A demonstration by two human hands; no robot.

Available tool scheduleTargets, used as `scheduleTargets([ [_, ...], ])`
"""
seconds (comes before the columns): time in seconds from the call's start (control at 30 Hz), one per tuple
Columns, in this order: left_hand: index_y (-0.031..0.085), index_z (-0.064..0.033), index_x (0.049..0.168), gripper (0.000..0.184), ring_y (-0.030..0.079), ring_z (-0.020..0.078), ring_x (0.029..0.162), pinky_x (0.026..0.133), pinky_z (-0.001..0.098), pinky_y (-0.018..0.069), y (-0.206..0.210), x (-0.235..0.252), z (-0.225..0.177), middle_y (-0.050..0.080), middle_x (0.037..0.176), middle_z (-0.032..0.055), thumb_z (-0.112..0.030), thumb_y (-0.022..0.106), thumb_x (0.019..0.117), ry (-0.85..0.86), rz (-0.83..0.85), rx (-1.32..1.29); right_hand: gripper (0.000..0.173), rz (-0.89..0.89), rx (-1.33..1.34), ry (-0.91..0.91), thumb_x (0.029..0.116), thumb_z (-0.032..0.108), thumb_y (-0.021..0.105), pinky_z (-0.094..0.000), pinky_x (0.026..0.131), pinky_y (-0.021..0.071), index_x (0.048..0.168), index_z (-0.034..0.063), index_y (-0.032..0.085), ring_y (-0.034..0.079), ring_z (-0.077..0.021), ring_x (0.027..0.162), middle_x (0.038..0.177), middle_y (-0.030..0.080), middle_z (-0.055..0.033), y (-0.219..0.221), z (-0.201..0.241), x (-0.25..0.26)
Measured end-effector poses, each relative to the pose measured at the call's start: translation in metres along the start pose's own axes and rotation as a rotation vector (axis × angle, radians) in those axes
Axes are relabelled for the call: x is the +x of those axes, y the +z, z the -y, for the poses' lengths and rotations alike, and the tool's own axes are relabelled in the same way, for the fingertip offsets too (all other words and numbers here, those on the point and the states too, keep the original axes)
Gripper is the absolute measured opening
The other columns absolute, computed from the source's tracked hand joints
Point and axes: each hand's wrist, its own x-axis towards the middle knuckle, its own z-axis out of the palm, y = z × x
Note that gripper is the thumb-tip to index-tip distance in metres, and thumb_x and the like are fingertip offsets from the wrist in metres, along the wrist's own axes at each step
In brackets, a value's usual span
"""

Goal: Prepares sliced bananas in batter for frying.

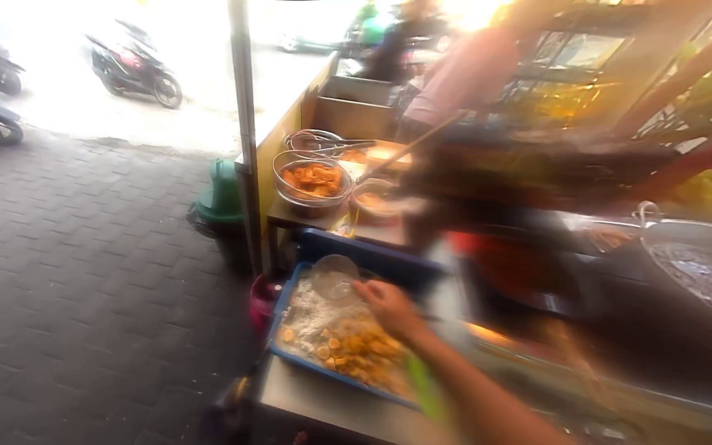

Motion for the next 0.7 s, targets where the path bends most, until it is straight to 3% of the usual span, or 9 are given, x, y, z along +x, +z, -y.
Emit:
scheduleTargets([
  [0.1,0.077,-0.0056,0.099,0.06,0.072,0.0177,0.086,0.081,0.0418,0.0567,0.003,-0.001,0.0,0.076,0.091,0.0105,-0.049,0.037,0.1052,0.013,0.006,-0.008,0.051,-0.03,0.465,0.002,0.1075,0.054,0.041,-0.0262,0.05,0.0403,0.084,0.0132,0.06,0.043,-0.0083,0.051,0.064,0.047,0.0026,-0.017,-0.021,-0.025],
  [0.17,0.077,-0.0053,0.102,0.058,0.073,0.0185,0.09,0.084,0.0416,0.0565,-0.001,-0.001,-0.008,0.076,0.094,0.0113,-0.047,0.037,0.1049,0.005,0.042,0.004,0.048,-0.014,0.65,-0.006,0.106,0.056,0.039,-0.0217,0.048,0.038,0.08,0.0196,0.057,0.039,-0.0042,0.05,0.063,0.044,0.0069,-0.033,-0.038,-0.054],
  [0.3,0.076,-0.0022,0.111,0.054,0.073,0.0215,0.099,0.092,0.0402,0.0558,-0.004,-0.006,-0.016,0.077,0.103,0.0151,-0.04,0.038,0.1069,0.04,0.07,-0.006,0.043,0.013,0.717,0.048,0.1021,0.058,0.044,-0.0183,0.046,0.0354,0.074,0.0271,0.054,0.039,0.0003,0.051,0.064,0.045,0.0127,-0.065,-0.088,-0.132],
  [0.37,0.073,-0.0018,0.119,0.053,0.072,0.0221,0.106,0.098,0.0422,0.0536,-0.003,-0.008,-0.009,0.075,0.11,0.0157,-0.042,0.039,0.1074,0.018,0.091,-0.007,0.043,0.003,0.659,0.171,0.1022,0.057,0.044,-0.0194,0.043,0.0346,0.072,0.0274,0.053,0.038,-0.0003,0.048,0.062,0.045,0.0127,-0.074,-0.117,-0.173],
  [0.47,0.073,-0.0068,0.122,0.051,0.072,0.0187,0.104,0.097,0.0416,0.0551,0.003,-0.008,0.015,0.075,0.111,0.0122,-0.045,0.041,0.1071,0.036,0.061,0.069,0.045,-0.058,0.671,0.421,0.106,0.044,0.037,-0.0233,0.043,0.035,0.068,0.0235,0.05,0.038,-0.0041,0.046,0.059,0.045,0.0099,-0.073,-0.159,-0.217],
  [0.57,0.071,-0.0104,0.127,0.053,0.071,0.0224,0.108,0.099,0.046,0.0532,-0.01,-0.004,-0.015,0.074,0.115,0.0123,-0.049,0.041,0.1058,-0.008,0.128,0.244,0.047,-0.168,0.805,0.553,0.1108,0.036,0.029,-0.0236,0.043,0.0359,0.071,0.0214,0.048,0.038,-0.0052,0.045,0.058,0.044,0.0088,-0.068,-0.183,-0.236],
  [0.7,0.066,-0.0044,0.132,0.052,0.066,0.0328,0.117,0.104,0.0523,0.0484,-0.029,-0.003,-0.083,0.07,0.123,0.0195,-0.041,0.043,0.1036,-0.037,0.183,0.35,0.041,-0.208,0.615,0.59,0.1111,0.022,0.04,-0.0232,0.048,0.0379,0.073,0.0151,0.054,0.041,-0.0058,0.049,0.06,0.043,0.0077,-0.078,-0.16,-0.24],
])
